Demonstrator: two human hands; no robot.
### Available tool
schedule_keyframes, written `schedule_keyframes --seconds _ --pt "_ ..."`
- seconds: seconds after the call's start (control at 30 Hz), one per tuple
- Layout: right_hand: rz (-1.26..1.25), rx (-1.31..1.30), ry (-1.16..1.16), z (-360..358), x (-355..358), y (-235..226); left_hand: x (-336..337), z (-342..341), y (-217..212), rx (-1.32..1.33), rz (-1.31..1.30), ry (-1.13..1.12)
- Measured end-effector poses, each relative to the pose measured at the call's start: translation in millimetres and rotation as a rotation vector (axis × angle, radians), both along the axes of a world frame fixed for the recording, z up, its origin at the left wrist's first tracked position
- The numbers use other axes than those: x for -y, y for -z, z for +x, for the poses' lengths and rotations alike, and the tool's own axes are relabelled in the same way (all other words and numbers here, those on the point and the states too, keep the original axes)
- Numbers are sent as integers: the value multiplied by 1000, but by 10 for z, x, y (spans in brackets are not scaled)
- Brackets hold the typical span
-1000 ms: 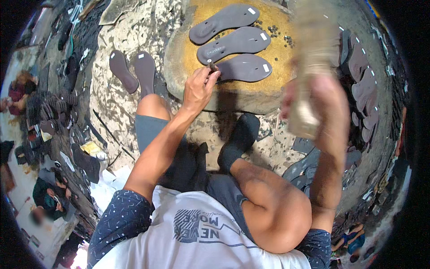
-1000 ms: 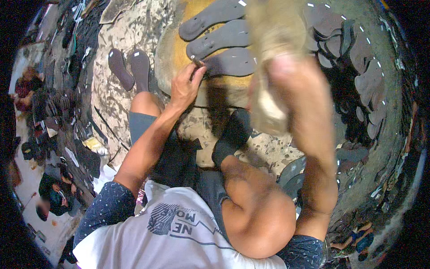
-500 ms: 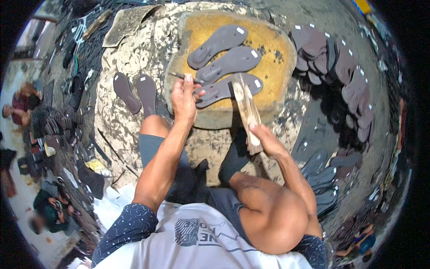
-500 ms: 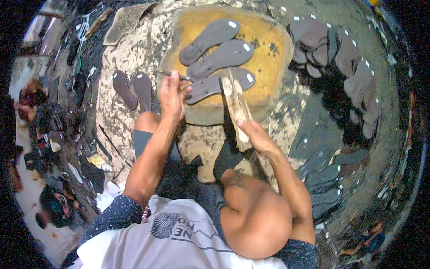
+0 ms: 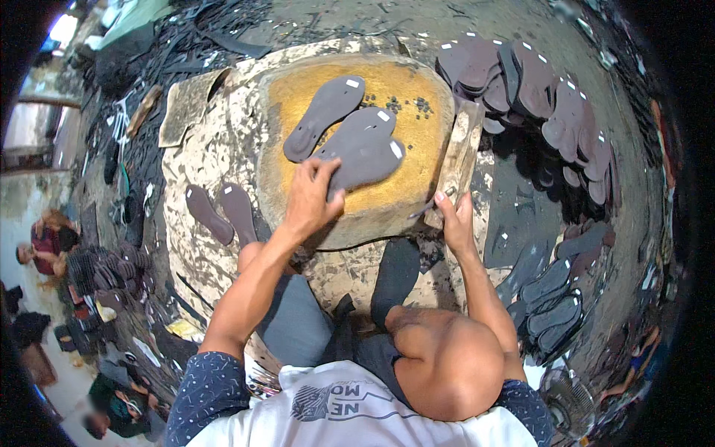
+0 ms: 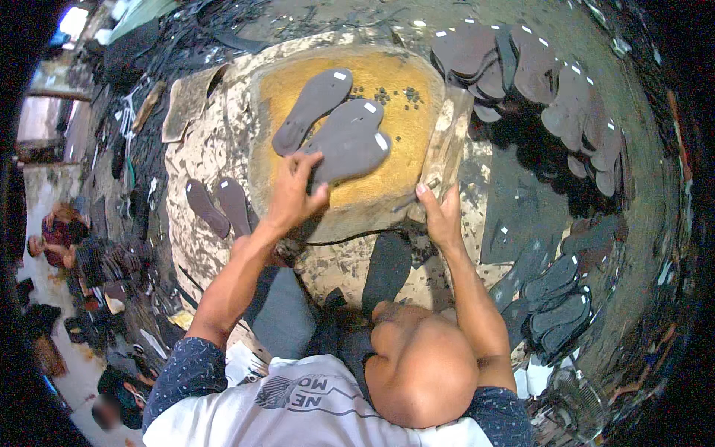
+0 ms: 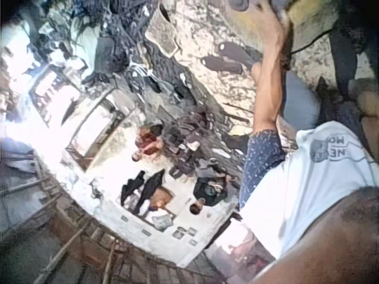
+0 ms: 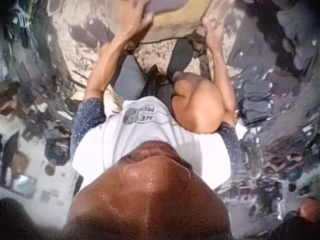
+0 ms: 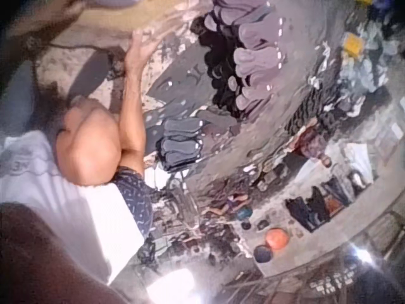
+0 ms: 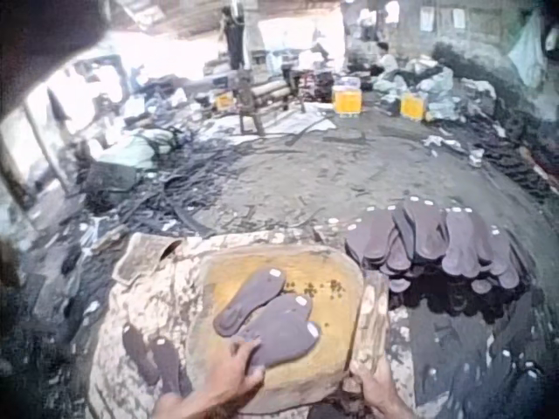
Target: The person repeatedly hammers small metal pins into gray shoe soles placed on a wooden block. They pick up each sole, position it, strike the pin with a wooden mallet, then set the finished sole aside and repeat the process.
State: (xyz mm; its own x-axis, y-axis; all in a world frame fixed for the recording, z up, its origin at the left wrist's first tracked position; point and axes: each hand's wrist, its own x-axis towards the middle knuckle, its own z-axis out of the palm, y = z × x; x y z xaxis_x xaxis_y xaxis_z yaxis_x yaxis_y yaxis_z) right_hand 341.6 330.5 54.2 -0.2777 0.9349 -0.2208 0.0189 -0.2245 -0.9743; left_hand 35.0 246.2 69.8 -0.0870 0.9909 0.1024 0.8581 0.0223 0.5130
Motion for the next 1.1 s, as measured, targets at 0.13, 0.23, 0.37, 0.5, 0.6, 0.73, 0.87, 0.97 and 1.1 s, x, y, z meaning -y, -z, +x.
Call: schedule_keyframes --seconds 0.13,0.23,0.37,0.5,0.6,0.73,0.87,0.97,1.1 --pt "-17 -63 96 -156 -83 56 -495 -251 132 -136 -13 -68" --pt "-119 -122 109 -88 -57 114 -578 -188 -5 -116 -94 7" --pt "-150 26 20 -184 -63 239 -635 -608 17 -182 -38 -191" --pt "-110 -163 82 -197 -27 165 -772 -621 33 -147 -39 -117" --pt "-133 -149 92 -140 -35 313 -1368 130 -598 605 -182 -74" --pt "-79 -97 84 -222 -48 411 -2170 986 -1496 831 -150 184" --pt "-84 -109 87 -306 -21 323 -2126 1039 -1765 834 -56 182" --pt "-123 20 42 -229 7 214 -1629 387 -1336 733 -51 15" --pt "-21 31 111 -212 38 407 -45 -1334 131 140 52 -479"
